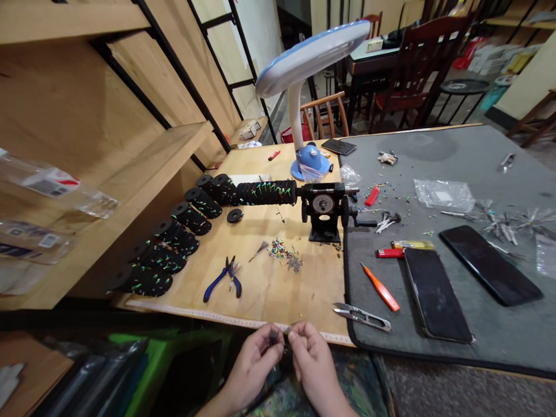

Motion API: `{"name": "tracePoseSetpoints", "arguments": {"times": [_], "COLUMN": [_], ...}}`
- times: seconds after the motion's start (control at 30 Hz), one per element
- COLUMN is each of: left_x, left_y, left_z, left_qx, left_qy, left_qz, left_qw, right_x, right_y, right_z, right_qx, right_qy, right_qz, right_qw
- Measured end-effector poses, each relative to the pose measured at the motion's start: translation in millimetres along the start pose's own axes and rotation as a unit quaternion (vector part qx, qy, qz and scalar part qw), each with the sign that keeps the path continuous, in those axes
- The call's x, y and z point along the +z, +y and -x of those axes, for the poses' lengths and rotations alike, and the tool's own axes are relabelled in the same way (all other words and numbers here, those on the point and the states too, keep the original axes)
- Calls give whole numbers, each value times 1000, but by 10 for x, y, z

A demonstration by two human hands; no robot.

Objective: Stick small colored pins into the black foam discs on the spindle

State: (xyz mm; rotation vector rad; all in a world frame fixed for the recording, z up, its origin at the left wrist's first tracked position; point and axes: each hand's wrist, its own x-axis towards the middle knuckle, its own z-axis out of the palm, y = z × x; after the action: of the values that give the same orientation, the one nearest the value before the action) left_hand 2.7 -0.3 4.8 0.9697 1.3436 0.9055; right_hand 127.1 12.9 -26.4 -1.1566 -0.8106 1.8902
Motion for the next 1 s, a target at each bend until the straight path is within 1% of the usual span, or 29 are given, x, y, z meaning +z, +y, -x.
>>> {"name": "tracePoseSetpoints", "arguments": {"times": [0.07,0.17,0.27,0.43,0.53,0.63,0.73,0.87,0.93,1.0], "left_x": [1,5,-4,-95,-159,-185,-182,-180,-198,-240], "left_y": [8,13,13,50,102,136,143,145,152,165], "left_z": [-4,-5,-3,5,4,-6,-14,-24,-36,-55], "left_qx": [9,4,-1,30,37,38,51,59,60,62], "left_qy": [10,16,14,42,42,42,51,67,63,78], "left_qz": [-10,-17,-20,-68,-77,-87,-96,-98,-94,-88], "left_qw": [1000,1000,1000,996,995,995,993,991,992,991], "right_x": [7,4,-22,-57,-41,-14,-2,-19,-37,-57], "right_y": [2,-5,-30,-95,-129,-150,-151,-131,-114,-97], "right_z": [0,-6,-7,18,41,59,69,72,71,69], "right_qx": [4,7,-4,-31,-32,-34,-41,-56,-57,-57], "right_qy": [-11,-24,-22,-21,-24,-24,-27,-14,-13,-7], "right_qz": [-7,-16,-1,85,134,159,167,163,157,148], "right_qw": [1000,1000,1000,996,990,986,985,985,986,987]}}
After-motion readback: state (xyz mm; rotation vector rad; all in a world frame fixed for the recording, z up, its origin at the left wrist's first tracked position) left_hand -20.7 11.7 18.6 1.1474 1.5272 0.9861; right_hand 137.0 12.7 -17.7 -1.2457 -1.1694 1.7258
